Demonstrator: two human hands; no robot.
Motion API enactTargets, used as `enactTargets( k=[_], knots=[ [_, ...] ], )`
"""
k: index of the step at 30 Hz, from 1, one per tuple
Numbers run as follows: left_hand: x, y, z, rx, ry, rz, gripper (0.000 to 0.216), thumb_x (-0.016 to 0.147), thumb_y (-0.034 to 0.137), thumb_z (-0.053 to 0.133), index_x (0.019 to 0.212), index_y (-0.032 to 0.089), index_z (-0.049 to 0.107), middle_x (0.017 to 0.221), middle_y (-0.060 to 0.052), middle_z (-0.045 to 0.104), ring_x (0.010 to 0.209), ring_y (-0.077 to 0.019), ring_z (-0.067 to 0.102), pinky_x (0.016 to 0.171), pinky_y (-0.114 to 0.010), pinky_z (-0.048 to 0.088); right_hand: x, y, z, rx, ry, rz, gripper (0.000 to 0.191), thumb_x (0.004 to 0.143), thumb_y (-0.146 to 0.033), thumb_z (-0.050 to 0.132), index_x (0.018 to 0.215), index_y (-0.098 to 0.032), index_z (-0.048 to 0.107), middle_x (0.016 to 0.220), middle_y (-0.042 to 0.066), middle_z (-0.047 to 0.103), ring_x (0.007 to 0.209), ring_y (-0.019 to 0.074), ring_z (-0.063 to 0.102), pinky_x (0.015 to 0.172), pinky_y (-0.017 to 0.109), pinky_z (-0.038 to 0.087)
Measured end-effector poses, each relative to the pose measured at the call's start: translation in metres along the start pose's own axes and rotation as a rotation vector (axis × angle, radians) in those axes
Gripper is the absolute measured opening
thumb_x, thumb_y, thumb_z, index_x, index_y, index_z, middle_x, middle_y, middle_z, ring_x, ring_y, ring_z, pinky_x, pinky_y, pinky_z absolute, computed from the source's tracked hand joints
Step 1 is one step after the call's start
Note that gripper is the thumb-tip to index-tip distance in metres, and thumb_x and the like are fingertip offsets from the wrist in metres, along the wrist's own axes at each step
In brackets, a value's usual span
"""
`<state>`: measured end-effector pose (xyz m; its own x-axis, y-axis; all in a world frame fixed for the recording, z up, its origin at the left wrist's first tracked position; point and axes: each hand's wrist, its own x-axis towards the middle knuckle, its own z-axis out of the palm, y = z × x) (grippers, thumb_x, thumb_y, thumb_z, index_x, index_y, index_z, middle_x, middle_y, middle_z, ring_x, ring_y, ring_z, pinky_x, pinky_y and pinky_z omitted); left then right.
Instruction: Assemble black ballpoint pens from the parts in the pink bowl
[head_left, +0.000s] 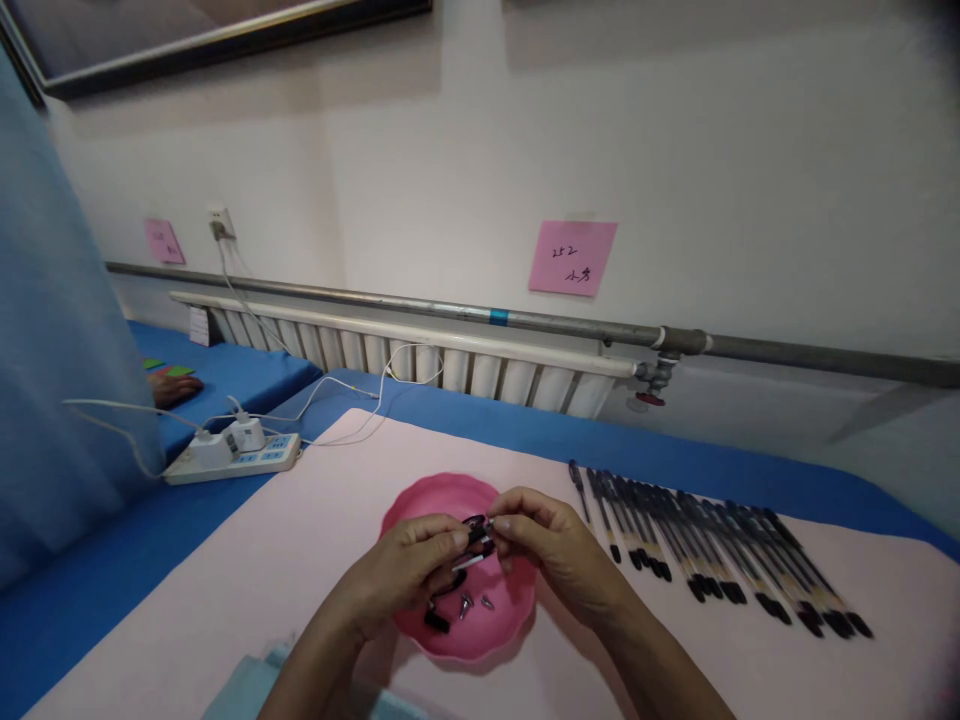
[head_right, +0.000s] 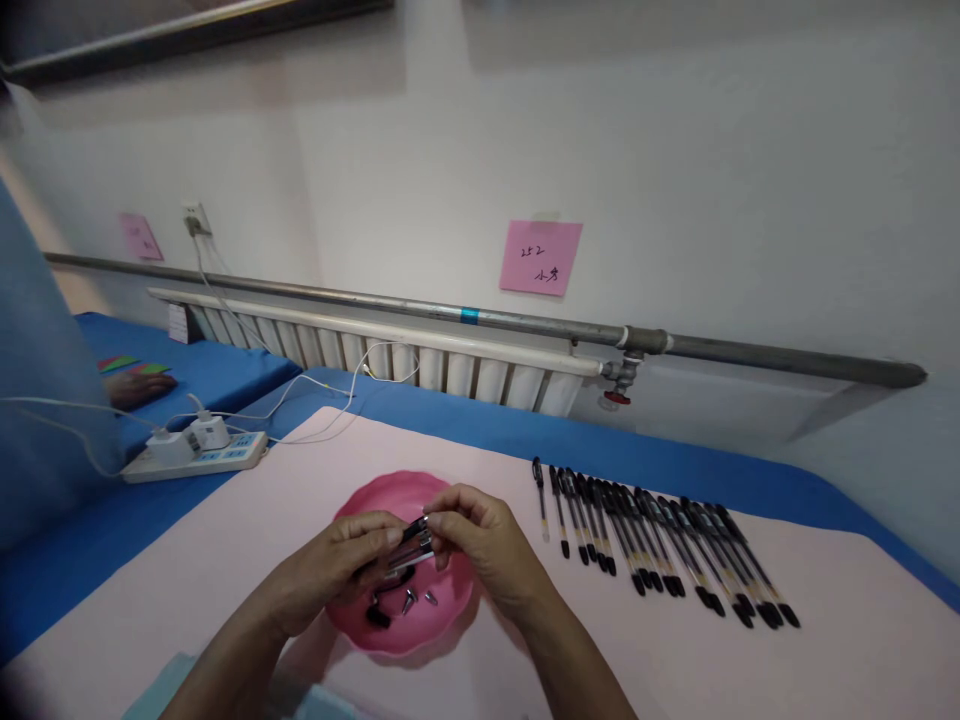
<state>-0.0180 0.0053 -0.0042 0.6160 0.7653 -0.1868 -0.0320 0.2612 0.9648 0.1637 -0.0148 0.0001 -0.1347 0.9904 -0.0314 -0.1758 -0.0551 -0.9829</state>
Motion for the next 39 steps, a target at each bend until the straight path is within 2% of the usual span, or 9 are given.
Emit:
enactTargets(
  k=[4, 8, 14, 19, 21, 26, 29, 33, 39],
  knots=[
    [0.002, -0.002, 0.000, -0.040, -0.022, 0.010, 0.032, 0.076, 0.047, 0.058, 0.073, 0.015, 0.054, 0.049, 0.007, 0.039, 0.044, -0.0052, 0.025, 0.044, -0.022, 0.012, 0.001, 0.002, -0.002, 0.058, -0.024, 0.007, 0.016, 0.069, -0.029, 0.069, 0.076, -0.016, 0.065, 0.057, -0.003, 0.059, 0.052, 0.0098, 0.051, 0.054, 0.024, 0.040],
    [0.003, -0.005, -0.001, -0.078, -0.017, -0.009, 0.034, 0.075, 0.047, 0.060, 0.065, 0.017, 0.049, 0.049, 0.007, 0.039, 0.044, -0.0051, 0.026, 0.045, -0.022, 0.012, 0.000, -0.003, -0.004, -0.110, -0.004, -0.008, 0.017, 0.068, -0.031, 0.070, 0.071, -0.015, 0.065, 0.054, -0.004, 0.057, 0.050, 0.0090, 0.049, 0.052, 0.023, 0.037],
    [0.004, -0.009, -0.003, -0.040, -0.011, -0.063, 0.033, 0.074, 0.047, 0.060, 0.067, 0.016, 0.053, 0.049, 0.006, 0.039, 0.045, -0.0054, 0.027, 0.046, -0.023, 0.013, -0.001, -0.003, -0.006, -0.212, -0.017, 0.014, 0.018, 0.067, -0.033, 0.070, 0.068, -0.016, 0.064, 0.055, -0.004, 0.057, 0.049, 0.0091, 0.046, 0.050, 0.023, 0.035],
    [0.005, -0.004, 0.004, -0.140, 0.005, -0.050, 0.034, 0.071, 0.047, 0.064, 0.067, 0.015, 0.052, 0.054, 0.005, 0.047, 0.041, -0.0025, 0.026, 0.043, -0.022, 0.012, 0.001, 0.001, 0.001, -0.166, 0.048, 0.009, 0.026, 0.066, -0.039, 0.071, 0.061, -0.017, 0.059, 0.046, -0.006, 0.050, 0.043, 0.0083, 0.042, 0.045, 0.023, 0.032],
    [0.005, -0.003, 0.006, -0.153, 0.022, -0.062, 0.035, 0.071, 0.047, 0.064, 0.066, 0.015, 0.051, 0.050, 0.006, 0.043, 0.038, -0.0022, 0.025, 0.040, -0.021, 0.010, 0.002, 0.004, 0.003, -0.112, 0.070, 0.007, 0.026, 0.066, -0.039, 0.072, 0.061, -0.017, 0.060, 0.046, -0.006, 0.051, 0.042, 0.0080, 0.042, 0.045, 0.023, 0.032],
    [0.005, -0.005, 0.005, -0.154, 0.004, -0.100, 0.035, 0.076, 0.050, 0.057, 0.081, 0.015, 0.057, 0.044, 0.008, 0.039, 0.033, -0.0024, 0.021, 0.036, -0.020, 0.007, 0.003, 0.009, 0.003, 0.145, 0.014, 0.022, 0.026, 0.068, -0.029, 0.073, 0.090, -0.017, 0.069, 0.063, -0.001, 0.063, 0.052, 0.0093, 0.049, 0.052, 0.023, 0.036],
    [0.005, -0.006, 0.006, -0.186, 0.005, -0.082, 0.033, 0.077, 0.049, 0.058, 0.080, 0.016, 0.056, 0.043, 0.008, 0.038, 0.033, -0.0022, 0.021, 0.035, -0.020, 0.006, 0.001, 0.008, 0.004, 0.216, -0.010, 0.039, 0.021, 0.064, -0.026, 0.074, 0.082, -0.015, 0.071, 0.063, 0.002, 0.065, 0.052, 0.0092, 0.049, 0.051, 0.022, 0.034],
    [0.005, -0.006, 0.008, -0.218, 0.000, -0.090, 0.033, 0.078, 0.049, 0.056, 0.081, 0.017, 0.055, 0.043, 0.009, 0.036, 0.033, -0.0018, 0.017, 0.034, -0.020, 0.005, 0.001, 0.007, 0.007, 0.282, 0.002, 0.042, 0.025, 0.061, -0.024, 0.075, 0.085, -0.015, 0.071, 0.063, 0.002, 0.065, 0.053, 0.0096, 0.049, 0.051, 0.022, 0.034],
    [0.005, -0.005, 0.009, -0.172, 0.053, -0.081, 0.034, 0.078, 0.050, 0.055, 0.079, 0.016, 0.056, 0.043, 0.008, 0.038, 0.033, -0.0018, 0.019, 0.034, -0.019, 0.007, 0.005, 0.013, 0.010, 0.204, 0.087, 0.012, 0.017, 0.064, -0.030, 0.076, 0.071, -0.017, 0.067, 0.058, -0.001, 0.063, 0.049, 0.0085, 0.046, 0.050, 0.022, 0.033]
  ],
)
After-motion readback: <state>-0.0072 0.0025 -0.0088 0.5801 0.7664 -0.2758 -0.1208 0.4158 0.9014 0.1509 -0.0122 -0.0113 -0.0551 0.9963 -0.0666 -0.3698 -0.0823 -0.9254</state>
